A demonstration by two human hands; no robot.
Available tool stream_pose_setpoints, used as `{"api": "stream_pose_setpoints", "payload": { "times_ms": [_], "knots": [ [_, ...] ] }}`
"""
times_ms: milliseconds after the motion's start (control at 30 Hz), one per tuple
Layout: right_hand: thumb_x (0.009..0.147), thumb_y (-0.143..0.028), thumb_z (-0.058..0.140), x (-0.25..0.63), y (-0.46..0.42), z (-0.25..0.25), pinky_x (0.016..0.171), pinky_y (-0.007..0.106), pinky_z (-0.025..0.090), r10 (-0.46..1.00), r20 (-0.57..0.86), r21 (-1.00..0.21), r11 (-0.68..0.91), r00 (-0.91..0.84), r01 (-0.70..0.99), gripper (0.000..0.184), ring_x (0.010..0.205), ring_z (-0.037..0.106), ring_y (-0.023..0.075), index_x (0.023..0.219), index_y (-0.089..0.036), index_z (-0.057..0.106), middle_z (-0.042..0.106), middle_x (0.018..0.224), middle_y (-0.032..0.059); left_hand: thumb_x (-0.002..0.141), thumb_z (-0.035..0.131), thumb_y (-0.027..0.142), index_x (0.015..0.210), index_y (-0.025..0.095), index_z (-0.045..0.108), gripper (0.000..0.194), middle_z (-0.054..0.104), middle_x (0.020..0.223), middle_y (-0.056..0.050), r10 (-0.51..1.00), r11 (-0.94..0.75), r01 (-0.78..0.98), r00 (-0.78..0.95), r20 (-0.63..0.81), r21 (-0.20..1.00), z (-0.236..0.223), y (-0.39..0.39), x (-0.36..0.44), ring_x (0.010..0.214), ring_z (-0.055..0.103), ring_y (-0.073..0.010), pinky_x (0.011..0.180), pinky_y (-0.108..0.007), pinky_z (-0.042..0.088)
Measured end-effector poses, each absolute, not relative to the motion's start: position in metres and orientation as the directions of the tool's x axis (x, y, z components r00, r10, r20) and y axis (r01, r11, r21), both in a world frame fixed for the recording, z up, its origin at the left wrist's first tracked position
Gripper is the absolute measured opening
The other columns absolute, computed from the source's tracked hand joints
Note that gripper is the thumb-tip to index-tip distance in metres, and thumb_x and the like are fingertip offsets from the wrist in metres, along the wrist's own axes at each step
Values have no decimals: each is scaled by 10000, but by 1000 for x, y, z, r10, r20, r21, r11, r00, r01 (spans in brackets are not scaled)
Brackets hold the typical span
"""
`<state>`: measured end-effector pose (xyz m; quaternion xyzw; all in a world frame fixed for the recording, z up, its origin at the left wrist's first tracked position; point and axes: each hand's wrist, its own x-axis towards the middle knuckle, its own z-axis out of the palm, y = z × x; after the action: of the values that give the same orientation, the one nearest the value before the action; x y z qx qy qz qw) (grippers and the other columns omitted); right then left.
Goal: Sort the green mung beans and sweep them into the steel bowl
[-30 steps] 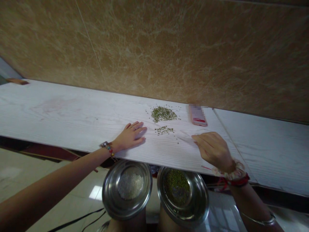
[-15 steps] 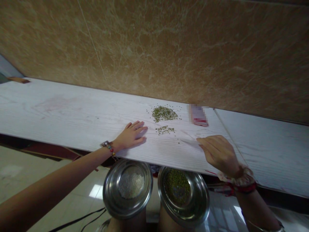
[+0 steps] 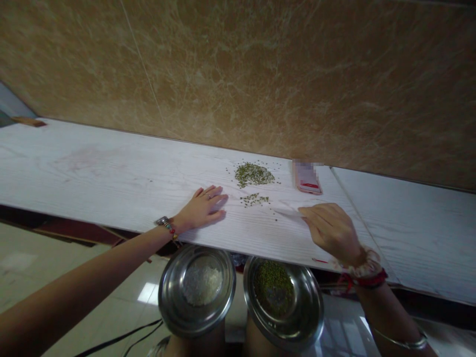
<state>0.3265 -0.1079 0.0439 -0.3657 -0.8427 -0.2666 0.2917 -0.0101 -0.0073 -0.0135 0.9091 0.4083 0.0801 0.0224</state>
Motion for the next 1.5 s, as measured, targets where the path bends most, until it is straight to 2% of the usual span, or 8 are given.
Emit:
{"api": "stream_pose_setpoints", "payload": {
  "times_ms": [267,467,633,1000,1333,1500],
  "knots": [
    [855,-48,491,323,-103,45,663,309,403,444,692,281,561,-569,779,217,689,564,159,935,-182,642,669,707,26,920,437,482,1334,244,463,479,395,1486,-95,758,-652,750,643,106,111,-10,-9,-8,1357,354,-306,1084,-517,281],
    [846,-43,488,321,-102,43,670,317,410,440,681,271,592,-586,759,235,710,574,169,959,-177,645,681,729,35,920,440,486,1334,250,461,477,406,1480,-93,753,-657,745,646,123,112,-10,-9,-9,1359,355,-298,1085,-507,283],
    [853,-45,490,321,-99,42,669,311,403,433,705,297,538,-561,789,221,698,569,165,939,-184,638,676,723,28,925,427,502,1340,264,452,479,406,1481,-79,749,-662,741,650,126,110,-12,-8,-10,1363,349,-288,1087,-504,282],
    [848,-34,497,317,-101,44,674,304,410,421,689,292,583,-590,758,212,691,575,158,944,-175,623,677,714,27,925,436,481,1341,231,464,486,382,1494,-104,766,-643,759,638,79,106,-7,-10,-7,1365,346,-298,1090,-512,275],
    [839,-29,520,314,-104,46,700,297,441,393,707,265,623,-588,736,229,737,604,158,989,-180,604,697,767,30,923,430,490,1332,243,466,480,409,1479,-93,755,-655,749,644,121,98,-10,-9,-8,1362,356,-286,1083,-504,291],
    [855,-40,502,305,-96,46,669,304,416,405,713,275,589,-572,760,201,709,592,160,961,-171,611,694,745,31,919,443,480,1333,216,475,492,395,1485,-113,769,-639,762,633,82,109,-6,-10,-6,1365,350,-301,1091,-517,277]
  ]
}}
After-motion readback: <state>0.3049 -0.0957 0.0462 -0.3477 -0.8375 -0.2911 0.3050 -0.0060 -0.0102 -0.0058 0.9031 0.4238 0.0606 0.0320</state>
